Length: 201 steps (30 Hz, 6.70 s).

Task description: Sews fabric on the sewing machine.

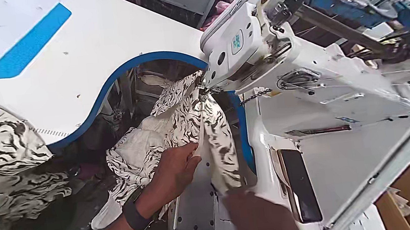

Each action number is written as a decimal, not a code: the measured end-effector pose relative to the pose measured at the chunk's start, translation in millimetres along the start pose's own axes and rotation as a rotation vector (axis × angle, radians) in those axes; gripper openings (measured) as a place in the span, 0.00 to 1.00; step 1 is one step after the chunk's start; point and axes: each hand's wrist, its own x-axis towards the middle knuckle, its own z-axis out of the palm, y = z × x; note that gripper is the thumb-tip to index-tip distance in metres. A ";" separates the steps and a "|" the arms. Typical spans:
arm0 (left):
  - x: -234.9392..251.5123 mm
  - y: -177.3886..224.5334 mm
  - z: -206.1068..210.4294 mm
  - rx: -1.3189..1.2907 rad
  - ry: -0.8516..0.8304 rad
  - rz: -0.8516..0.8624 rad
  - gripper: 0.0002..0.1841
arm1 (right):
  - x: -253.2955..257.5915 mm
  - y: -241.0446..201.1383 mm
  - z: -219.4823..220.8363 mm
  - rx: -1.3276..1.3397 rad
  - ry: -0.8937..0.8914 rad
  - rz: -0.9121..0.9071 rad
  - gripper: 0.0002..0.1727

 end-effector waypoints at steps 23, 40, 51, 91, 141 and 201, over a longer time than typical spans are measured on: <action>2.9 -12.0 7.8 0.071 0.213 0.227 0.10 | 35.1 -22.6 -0.9 0.005 -0.233 0.037 0.14; 10.4 -22.7 25.4 0.088 0.344 0.377 0.11 | 48.2 -15.8 33.6 0.044 0.029 0.007 0.06; 23.5 -29.7 28.5 -0.027 0.427 0.349 0.10 | 84.6 -11.9 65.5 -0.080 0.445 0.046 0.13; -1.5 -20.5 18.7 0.167 0.301 0.350 0.12 | 18.9 20.3 19.6 0.173 0.212 0.093 0.11; 21.7 -20.4 14.4 0.019 0.199 0.247 0.10 | 53.4 7.8 43.4 0.635 0.179 0.096 0.11; 51.0 66.1 -24.0 -0.704 0.248 0.442 0.07 | 85.9 -20.2 41.6 1.093 0.522 0.258 0.28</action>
